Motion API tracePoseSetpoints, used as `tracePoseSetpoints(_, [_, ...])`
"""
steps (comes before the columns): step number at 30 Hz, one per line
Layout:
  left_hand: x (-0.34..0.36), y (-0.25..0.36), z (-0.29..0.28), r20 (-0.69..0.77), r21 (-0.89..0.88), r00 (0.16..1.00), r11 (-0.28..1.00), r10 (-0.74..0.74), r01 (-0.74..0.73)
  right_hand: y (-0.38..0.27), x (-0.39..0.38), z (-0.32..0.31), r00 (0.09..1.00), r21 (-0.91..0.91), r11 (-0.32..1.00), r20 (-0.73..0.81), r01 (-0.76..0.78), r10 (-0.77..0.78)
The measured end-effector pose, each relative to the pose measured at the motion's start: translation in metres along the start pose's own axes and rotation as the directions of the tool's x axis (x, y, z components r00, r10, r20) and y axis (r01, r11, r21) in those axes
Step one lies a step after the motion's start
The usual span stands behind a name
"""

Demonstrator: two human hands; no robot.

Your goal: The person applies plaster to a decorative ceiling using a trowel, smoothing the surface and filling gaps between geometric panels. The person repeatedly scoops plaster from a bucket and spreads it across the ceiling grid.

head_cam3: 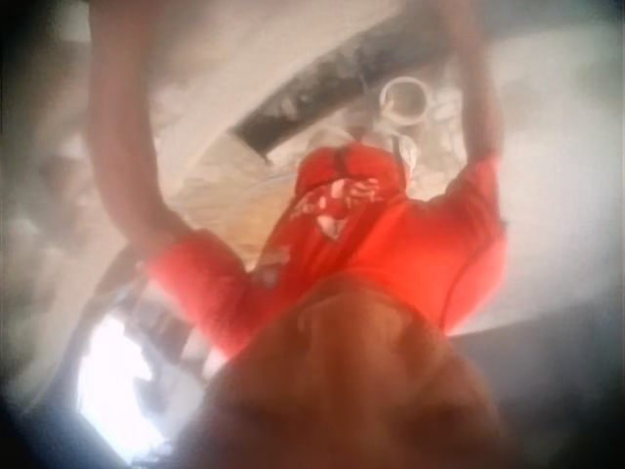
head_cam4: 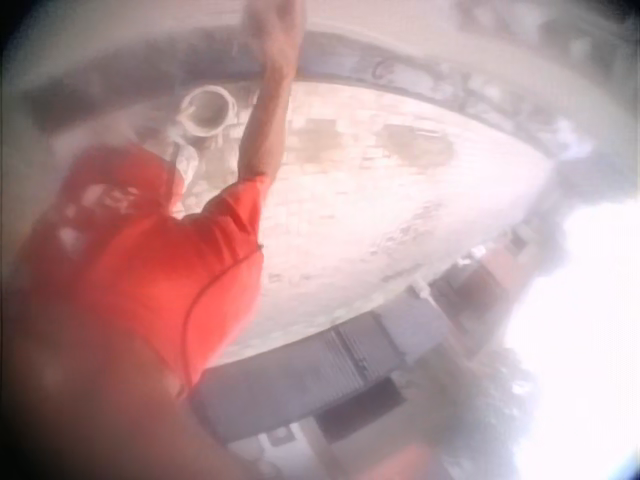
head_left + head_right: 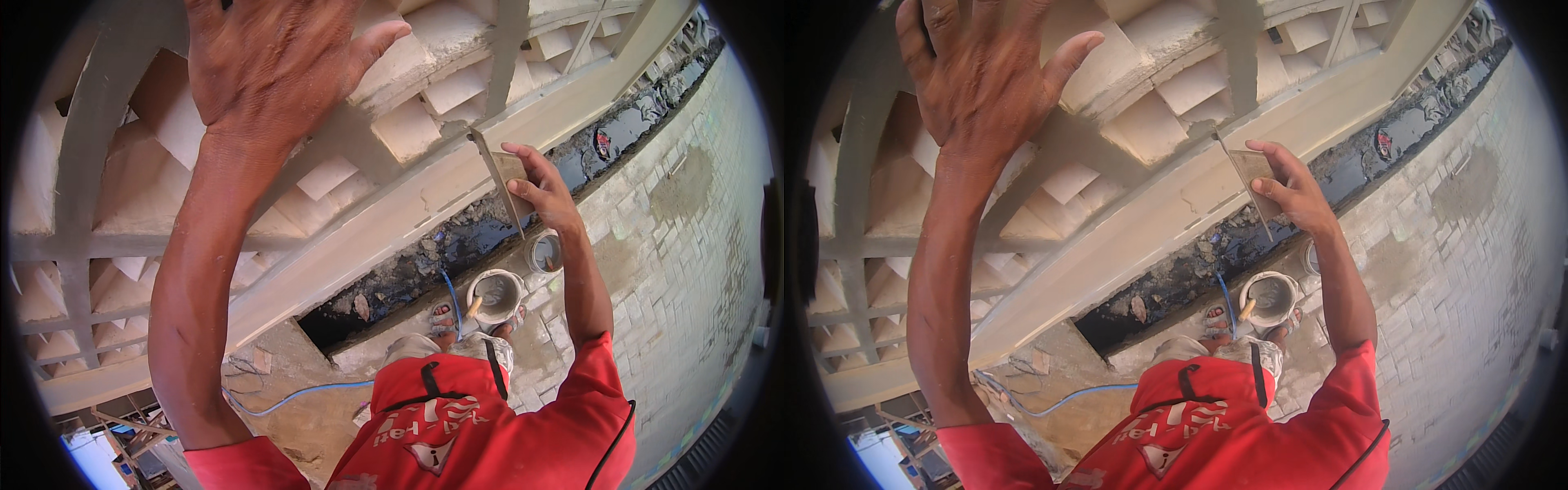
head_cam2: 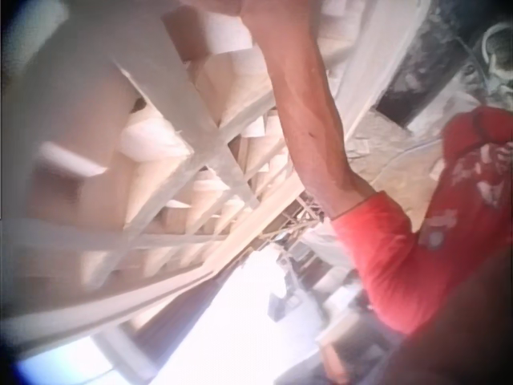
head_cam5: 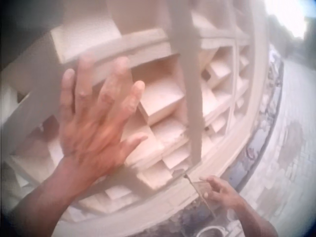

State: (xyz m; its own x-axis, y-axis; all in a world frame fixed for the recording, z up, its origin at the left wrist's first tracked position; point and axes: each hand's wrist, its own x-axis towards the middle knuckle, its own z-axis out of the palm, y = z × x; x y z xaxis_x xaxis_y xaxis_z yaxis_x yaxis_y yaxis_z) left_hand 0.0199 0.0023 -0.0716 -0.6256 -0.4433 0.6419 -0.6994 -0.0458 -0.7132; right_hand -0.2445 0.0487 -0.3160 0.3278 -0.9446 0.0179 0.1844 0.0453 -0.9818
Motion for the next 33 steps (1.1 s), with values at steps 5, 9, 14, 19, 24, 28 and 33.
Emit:
tracePoseSetpoints(5, [0.001,-0.001,-0.001,0.031,-0.041,0.999,0.999,0.007,-0.006,-0.04,0.012,0.002,0.984,-0.704,0.688,0.153,0.176,-0.096])
tracePoseSetpoints(9, [0.001,0.002,-0.004,0.038,-0.083,0.999,0.996,-0.03,0.033,-0.04,0.02,-0.008,0.918,-0.851,0.35,0.335,0.392,-0.214])
tracePoseSetpoints(14, [0.001,-0.005,-0.012,0.126,-0.02,0.992,1.0,0.004,-0.002,-0.031,0.033,-0.029,0.858,-0.828,0.244,0.454,0.506,-0.241])
tracePoseSetpoints(19, [0.001,0.0,0.004,-0.05,-0.032,0.999,0.999,-0.013,0.011,-0.026,0.043,-0.037,0.843,-0.825,0.191,0.493,0.531,-0.216])
tracePoseSetpoints(24, [0.0,-0.002,0.007,-0.1,-0.002,0.995,1.0,-0.003,0.002,-0.031,0.054,-0.036,0.838,-0.814,0.199,0.526,0.546,-0.146])
tracePoseSetpoints(28, [0.002,0.001,0.007,-0.103,0.02,0.995,1.0,-0.007,0.009,-0.025,0.057,-0.042,0.841,-0.831,0.131,0.527,0.54,-0.127])
tracePoseSetpoints(33, [-0.004,0.001,0.01,-0.067,-0.009,0.996,0.998,-0.054,0.054,-0.029,0.05,-0.037,0.865,-0.858,0.127,0.48,0.497,-0.144])
